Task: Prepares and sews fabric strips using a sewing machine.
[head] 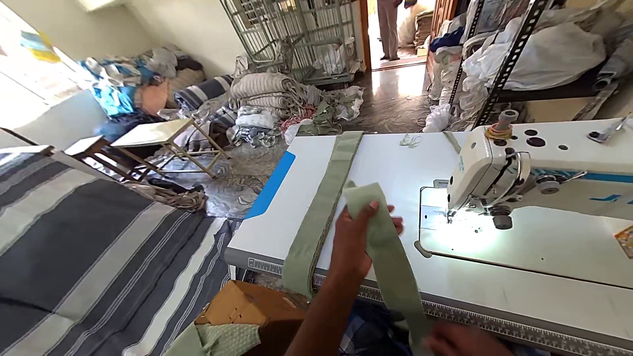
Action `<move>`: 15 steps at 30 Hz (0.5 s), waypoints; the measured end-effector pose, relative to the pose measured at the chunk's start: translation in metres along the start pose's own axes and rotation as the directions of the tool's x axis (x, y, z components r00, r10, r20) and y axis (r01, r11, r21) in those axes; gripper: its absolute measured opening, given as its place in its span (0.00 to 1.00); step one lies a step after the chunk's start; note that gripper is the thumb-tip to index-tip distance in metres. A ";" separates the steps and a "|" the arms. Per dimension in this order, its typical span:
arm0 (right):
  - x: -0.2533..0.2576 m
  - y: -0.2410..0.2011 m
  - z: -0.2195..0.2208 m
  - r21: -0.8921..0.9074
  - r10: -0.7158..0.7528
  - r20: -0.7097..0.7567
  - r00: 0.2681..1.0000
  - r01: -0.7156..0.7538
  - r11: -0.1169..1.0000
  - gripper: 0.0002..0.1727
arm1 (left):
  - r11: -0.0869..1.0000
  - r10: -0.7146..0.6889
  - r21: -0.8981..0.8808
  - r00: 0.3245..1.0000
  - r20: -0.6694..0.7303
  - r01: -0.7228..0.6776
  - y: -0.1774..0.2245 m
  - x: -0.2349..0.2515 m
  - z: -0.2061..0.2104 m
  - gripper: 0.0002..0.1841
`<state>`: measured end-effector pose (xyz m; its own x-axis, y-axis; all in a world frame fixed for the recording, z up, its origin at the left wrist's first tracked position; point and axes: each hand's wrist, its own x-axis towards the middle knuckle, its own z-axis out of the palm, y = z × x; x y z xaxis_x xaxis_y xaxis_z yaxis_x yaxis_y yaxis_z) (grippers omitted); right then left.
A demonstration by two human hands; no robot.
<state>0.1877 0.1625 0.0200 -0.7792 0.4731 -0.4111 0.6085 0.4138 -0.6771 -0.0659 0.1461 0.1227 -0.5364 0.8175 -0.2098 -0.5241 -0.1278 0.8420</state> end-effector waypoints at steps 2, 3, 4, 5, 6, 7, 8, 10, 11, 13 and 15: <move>0.005 -0.028 -0.030 0.201 -0.116 -0.382 0.917 0.205 0.958 0.29 | 0.997 -0.055 0.055 0.995 0.080 0.050 -0.011 -0.031 0.006 0.19; 0.010 -0.040 -0.044 0.256 -0.143 -0.506 0.850 0.307 0.917 0.31 | 0.995 -0.078 0.064 0.990 0.117 0.071 -0.019 -0.044 0.009 0.20; 0.016 -0.050 -0.058 0.311 -0.152 -0.570 0.807 0.383 0.870 0.32 | 0.995 -0.093 0.061 0.983 0.161 0.084 -0.028 -0.057 0.011 0.22; 0.020 -0.060 -0.070 0.375 -0.141 -0.594 0.792 0.427 0.823 0.31 | 0.995 -0.096 0.058 0.973 0.209 0.086 -0.037 -0.069 0.014 0.24; 0.024 -0.069 -0.081 0.437 -0.111 -0.601 0.792 0.441 0.784 0.27 | 0.995 -0.093 0.058 0.964 0.249 0.080 -0.045 -0.080 0.015 0.25; 0.027 -0.076 -0.088 0.472 -0.077 -0.613 0.786 0.442 0.763 0.20 | 0.995 -0.084 0.075 0.957 0.278 0.066 -0.052 -0.089 0.016 0.26; 0.029 -0.081 -0.093 0.487 -0.053 -0.619 0.784 0.436 0.757 0.15 | 0.993 -0.067 0.117 0.950 0.303 0.033 -0.057 -0.096 0.014 0.25; 0.027 -0.085 -0.098 0.472 -0.051 -0.626 0.778 0.430 0.770 0.09 | 0.952 0.030 0.277 0.942 0.334 -0.129 -0.063 -0.098 0.005 0.21; 0.023 -0.084 -0.098 0.447 -0.070 -0.623 0.779 0.427 0.786 0.08 | 0.915 0.088 0.345 0.939 0.332 -0.208 -0.062 -0.094 0.001 0.20; 0.012 -0.081 -0.092 0.378 -0.117 -0.620 0.776 0.426 0.822 0.08 | 0.874 0.144 0.408 0.943 0.300 -0.263 -0.054 -0.084 -0.007 0.21; 0.004 -0.075 -0.083 0.322 -0.153 -0.619 0.770 0.427 0.845 0.10 | 0.870 0.158 0.421 0.954 0.253 -0.255 -0.040 -0.074 -0.007 0.16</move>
<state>0.1517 0.1979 0.1197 -0.6001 0.7827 0.1651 0.1332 0.3013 -0.9442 -0.0101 0.0863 0.1011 -0.4268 0.9024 0.0584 -0.0408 -0.0837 0.9957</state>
